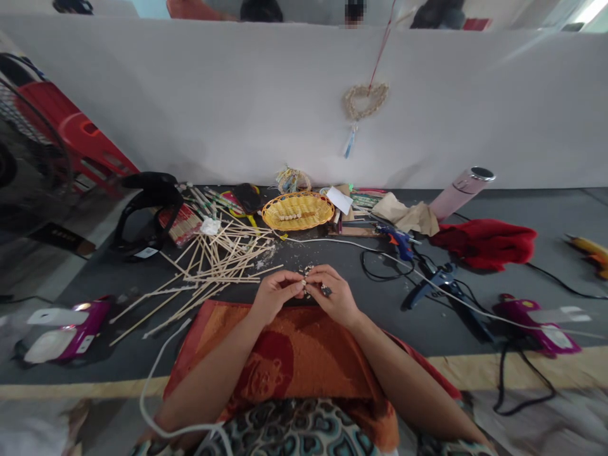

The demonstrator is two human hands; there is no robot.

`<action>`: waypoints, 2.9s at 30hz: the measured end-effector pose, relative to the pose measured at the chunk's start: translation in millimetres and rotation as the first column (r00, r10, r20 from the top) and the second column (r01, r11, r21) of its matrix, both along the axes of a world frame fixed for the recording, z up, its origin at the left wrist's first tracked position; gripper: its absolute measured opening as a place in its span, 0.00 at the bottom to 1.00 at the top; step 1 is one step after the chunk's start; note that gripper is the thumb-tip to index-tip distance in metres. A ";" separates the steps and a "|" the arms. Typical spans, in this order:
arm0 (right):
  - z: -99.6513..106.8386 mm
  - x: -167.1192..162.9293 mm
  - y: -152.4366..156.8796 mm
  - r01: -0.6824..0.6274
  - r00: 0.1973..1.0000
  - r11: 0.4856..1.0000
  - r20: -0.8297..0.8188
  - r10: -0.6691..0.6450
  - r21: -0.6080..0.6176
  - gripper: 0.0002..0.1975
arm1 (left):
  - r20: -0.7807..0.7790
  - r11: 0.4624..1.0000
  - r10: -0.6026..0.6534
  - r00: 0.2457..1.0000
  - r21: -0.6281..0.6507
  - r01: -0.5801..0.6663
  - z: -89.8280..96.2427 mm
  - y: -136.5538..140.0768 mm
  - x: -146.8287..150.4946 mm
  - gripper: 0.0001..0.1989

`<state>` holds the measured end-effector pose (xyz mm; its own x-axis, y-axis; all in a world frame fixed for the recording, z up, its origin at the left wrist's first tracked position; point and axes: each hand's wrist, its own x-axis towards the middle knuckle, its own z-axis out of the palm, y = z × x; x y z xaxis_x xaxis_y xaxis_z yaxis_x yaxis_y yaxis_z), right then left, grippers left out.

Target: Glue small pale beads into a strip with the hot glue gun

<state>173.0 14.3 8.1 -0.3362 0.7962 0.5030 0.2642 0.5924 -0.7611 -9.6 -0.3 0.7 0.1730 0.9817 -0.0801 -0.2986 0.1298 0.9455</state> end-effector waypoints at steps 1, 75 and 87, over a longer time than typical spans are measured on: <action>-0.1 -0.1 0.1 0.000 1.000 1.000 0.002 0.000 0.003 0.06 | 0.002 1.000 0.004 1.000 -0.004 -0.004 -0.6 -0.1 -0.2 0.12; 2.2 6.1 2.5 -0.106 0.994 0.993 -0.032 0.104 -0.056 0.04 | -0.063 0.995 -0.091 0.994 0.024 0.093 7.0 -2.5 -4.0 0.10; -0.1 5.6 3.3 -0.125 0.990 0.986 -0.076 0.117 -0.111 0.05 | -0.078 0.993 -0.117 0.990 0.018 0.119 6.9 -1.4 -6.2 0.11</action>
